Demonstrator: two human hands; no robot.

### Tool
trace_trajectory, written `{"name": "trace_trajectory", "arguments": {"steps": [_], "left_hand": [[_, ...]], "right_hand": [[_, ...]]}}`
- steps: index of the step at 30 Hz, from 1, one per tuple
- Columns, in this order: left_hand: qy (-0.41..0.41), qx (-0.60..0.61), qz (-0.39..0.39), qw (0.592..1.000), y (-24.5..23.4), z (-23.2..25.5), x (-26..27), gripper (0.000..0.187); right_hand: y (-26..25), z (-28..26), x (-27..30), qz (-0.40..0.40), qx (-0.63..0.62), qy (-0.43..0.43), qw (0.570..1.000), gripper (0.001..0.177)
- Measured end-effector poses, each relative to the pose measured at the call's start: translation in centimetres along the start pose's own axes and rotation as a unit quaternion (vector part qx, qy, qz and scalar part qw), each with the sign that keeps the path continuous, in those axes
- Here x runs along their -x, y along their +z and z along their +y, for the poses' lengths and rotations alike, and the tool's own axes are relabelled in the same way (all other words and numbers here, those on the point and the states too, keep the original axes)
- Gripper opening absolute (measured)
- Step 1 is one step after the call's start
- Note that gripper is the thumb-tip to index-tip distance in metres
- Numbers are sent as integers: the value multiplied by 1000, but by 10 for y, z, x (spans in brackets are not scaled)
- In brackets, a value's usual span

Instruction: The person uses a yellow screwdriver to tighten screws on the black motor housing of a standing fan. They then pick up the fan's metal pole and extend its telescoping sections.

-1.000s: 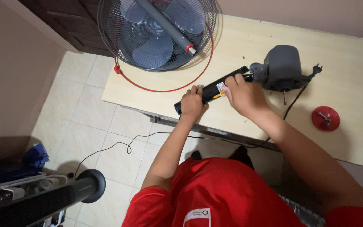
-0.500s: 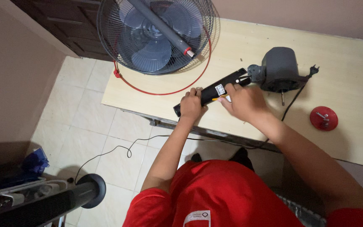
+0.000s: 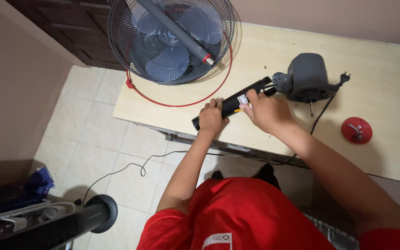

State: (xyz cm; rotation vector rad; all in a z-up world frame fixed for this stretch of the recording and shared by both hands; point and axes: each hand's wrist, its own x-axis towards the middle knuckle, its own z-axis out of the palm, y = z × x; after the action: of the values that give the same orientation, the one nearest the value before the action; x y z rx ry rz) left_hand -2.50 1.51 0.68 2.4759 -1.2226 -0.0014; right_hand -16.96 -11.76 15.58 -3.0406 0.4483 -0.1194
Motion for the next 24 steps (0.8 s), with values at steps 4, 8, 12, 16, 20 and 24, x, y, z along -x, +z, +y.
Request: {"name": "trace_trajectory", "arguments": {"steps": [4,8,12,16,20,24], "left_hand": [[-2,0,-2,1000,1,-1,0,82],[-3,5,1,1000,3,-1,0,83],[-9,0,-5,1000,4,0,0,83],[-6,1,-14,1000,1,-1,2,84],[-1,11,14,1000,2,0,2,80],[-2,8,18,1000,4,0,2,80]], "right_hand": [[-6,2,7,70,-73,-69,992,34],[-6,7,9,55,-104,-78,990,27],[-3,7,7,16,3,-33,999,24],[-5,2,8,-10,8,-1,1000,25],[-1,6,16,39,73,-95,992,22],[8,9,16,-5,195,-167,966,18]]}}
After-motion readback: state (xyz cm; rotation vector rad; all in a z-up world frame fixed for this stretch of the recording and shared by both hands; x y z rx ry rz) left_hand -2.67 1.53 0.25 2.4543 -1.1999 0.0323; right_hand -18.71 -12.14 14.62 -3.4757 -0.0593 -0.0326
